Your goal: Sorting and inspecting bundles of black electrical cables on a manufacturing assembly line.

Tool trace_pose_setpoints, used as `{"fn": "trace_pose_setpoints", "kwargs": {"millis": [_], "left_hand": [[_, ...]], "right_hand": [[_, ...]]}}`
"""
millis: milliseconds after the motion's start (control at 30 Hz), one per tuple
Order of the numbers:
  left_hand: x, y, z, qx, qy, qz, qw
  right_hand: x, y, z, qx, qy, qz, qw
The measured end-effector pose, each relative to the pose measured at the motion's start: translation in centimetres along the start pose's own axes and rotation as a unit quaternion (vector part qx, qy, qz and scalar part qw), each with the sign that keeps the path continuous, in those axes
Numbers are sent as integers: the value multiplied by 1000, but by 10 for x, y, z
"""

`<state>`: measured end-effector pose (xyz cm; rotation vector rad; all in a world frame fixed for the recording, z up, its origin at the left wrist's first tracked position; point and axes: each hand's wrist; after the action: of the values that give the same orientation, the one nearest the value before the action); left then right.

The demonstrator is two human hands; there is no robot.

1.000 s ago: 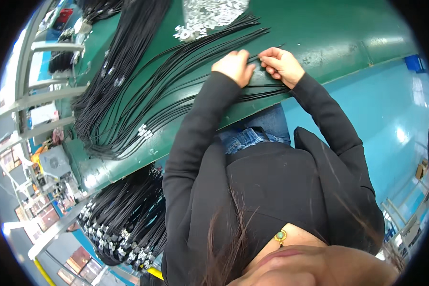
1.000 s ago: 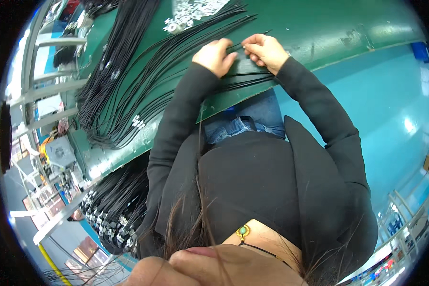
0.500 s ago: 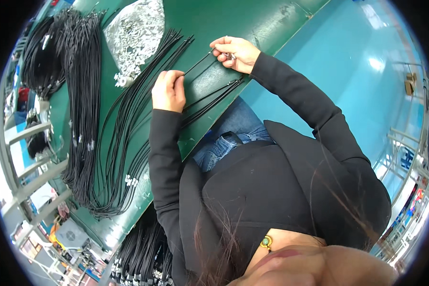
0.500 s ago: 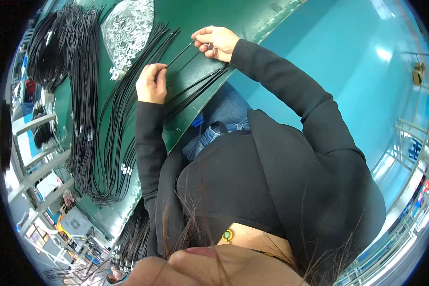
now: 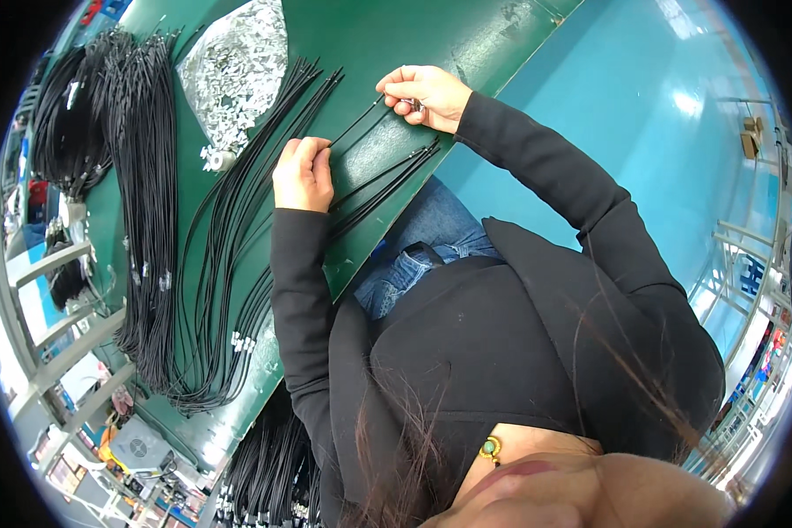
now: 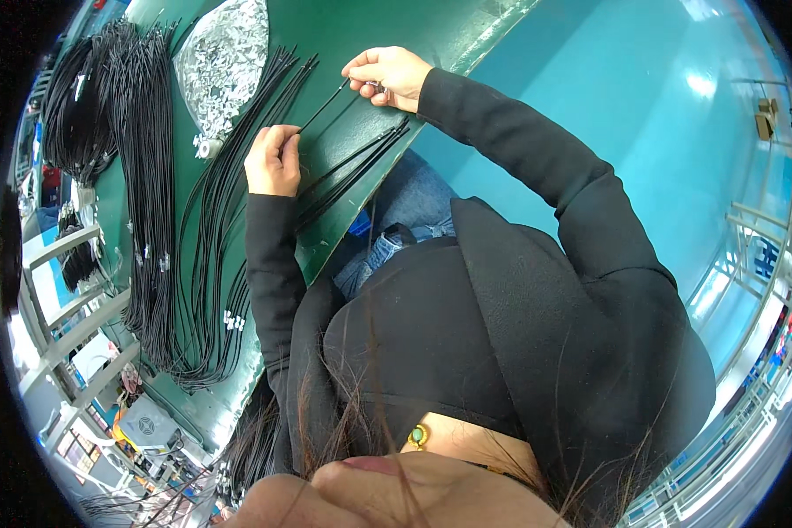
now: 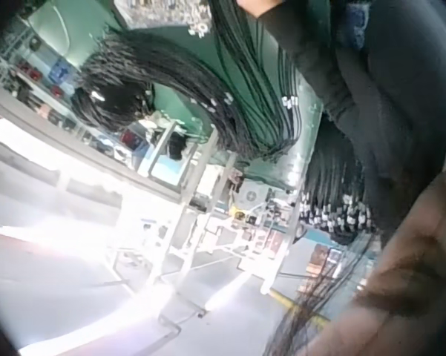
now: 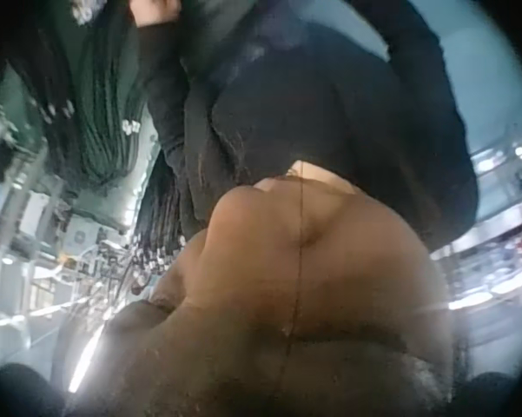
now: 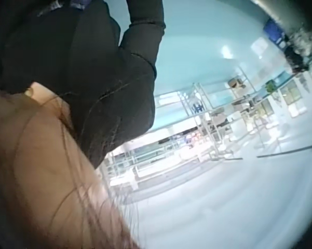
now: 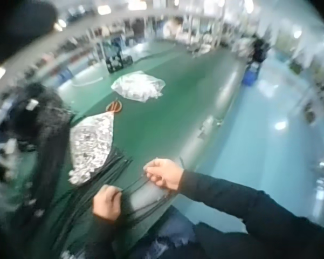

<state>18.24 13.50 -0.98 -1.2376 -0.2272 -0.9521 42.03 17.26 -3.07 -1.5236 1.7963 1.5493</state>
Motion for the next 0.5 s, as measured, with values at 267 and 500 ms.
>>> {"fn": "trace_pose_setpoints", "kwargs": {"millis": [267, 500], "left_hand": [[26, 31, 20, 5, -15, -56, 998], [20, 40, 22, 36, -17, -64, 997]], "right_hand": [[-8, 19, -3, -32, -51, -227, 972], [-1, 14, -2, -84, 20, -78, 993]]}}
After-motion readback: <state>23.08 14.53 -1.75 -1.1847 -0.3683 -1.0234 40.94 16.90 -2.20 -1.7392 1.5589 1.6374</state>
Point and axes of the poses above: each hand's wrist, its own z-axis towards the middle knuckle, its own y-axis out of the palm, x = y × z, and after that the axes turned 1 degree about -z, right-handed
